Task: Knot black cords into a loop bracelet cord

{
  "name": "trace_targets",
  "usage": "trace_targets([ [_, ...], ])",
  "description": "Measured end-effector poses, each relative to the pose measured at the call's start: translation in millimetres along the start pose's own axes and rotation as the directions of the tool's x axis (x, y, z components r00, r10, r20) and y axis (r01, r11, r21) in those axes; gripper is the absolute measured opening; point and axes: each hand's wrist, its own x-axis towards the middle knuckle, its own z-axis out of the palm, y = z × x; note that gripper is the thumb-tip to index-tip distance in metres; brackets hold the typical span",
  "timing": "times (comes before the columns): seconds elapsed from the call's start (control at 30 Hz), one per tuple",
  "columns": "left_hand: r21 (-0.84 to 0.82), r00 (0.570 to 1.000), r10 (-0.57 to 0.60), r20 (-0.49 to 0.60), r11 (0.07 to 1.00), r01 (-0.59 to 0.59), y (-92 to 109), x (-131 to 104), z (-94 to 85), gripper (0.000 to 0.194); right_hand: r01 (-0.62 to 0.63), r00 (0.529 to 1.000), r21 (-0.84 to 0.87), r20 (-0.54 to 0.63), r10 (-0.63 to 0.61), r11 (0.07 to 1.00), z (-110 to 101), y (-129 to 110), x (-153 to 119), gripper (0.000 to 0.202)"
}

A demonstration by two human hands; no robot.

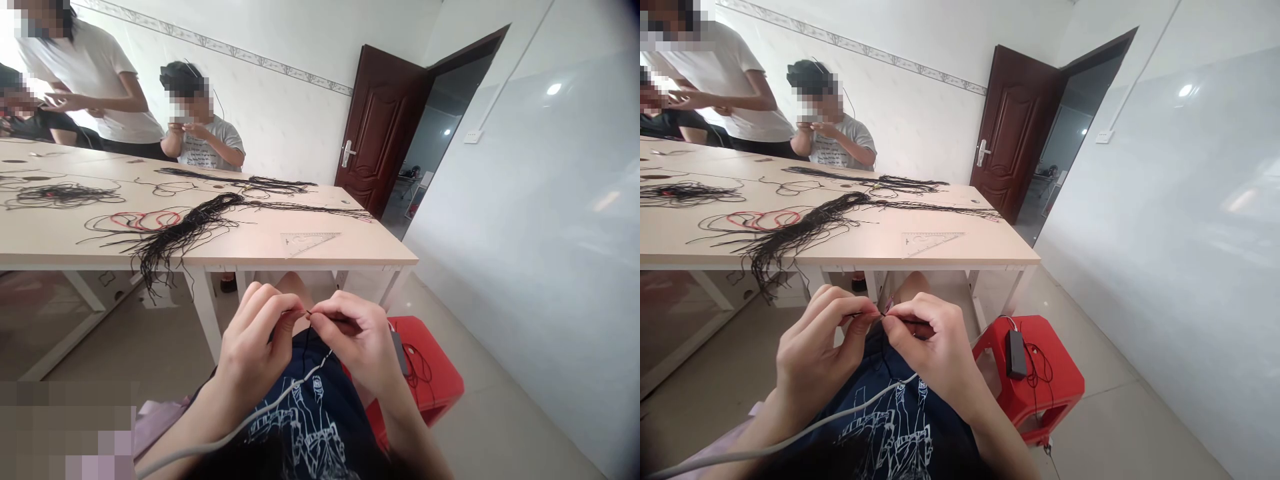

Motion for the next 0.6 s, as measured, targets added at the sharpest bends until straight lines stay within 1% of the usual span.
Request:
trace_targets([
  [0.1,0.002,1.0,-0.007,-0.004,1.0,0.007,-1,0,0.3,0.022,-0.006,1.0,0.014,-0.011,0.006,1.0,2,0,1,0.008],
  [0.23,-0.041,0.998,-0.062,-0.021,0.997,0.061,-2,-2,1.1,0.02,0.024,1.0,-0.005,0.016,-0.024,1.0,2,1,2,0.012],
  [0.33,-0.097,0.994,-0.109,-0.026,0.99,0.106,-1,-3,1.3,0.018,0.011,1.0,-0.002,0.027,-0.011,1.0,-1,2,2,0.013],
  [0.4,-0.141,0.982,-0.188,0.006,0.972,0.187,-1,-2,-0.1,0.016,-0.022,0.998,0.001,0.057,0.022,1.0,-2,1,2,0.012],
  [0.5,-0.203,0.946,-0.31,0.09,0.925,0.322,-1,-1,-4.7,0.013,-0.063,0.994,-0.002,0.093,0.063,0.998,-3,0,2,0.013],
  [0.53,-0.225,0.936,-0.33,0.12,0.91,0.349,0,0,-6.7,0.011,-0.066,0.993,-0.003,0.093,0.066,0.998,-3,0,2,0.013],
  [0.6,-0.271,0.926,-0.33,0.185,0.888,0.371,0,1,-10.5,0.009,-0.056,0.994,-0.01,0.091,0.057,0.998,-3,-1,2,0.013],
])
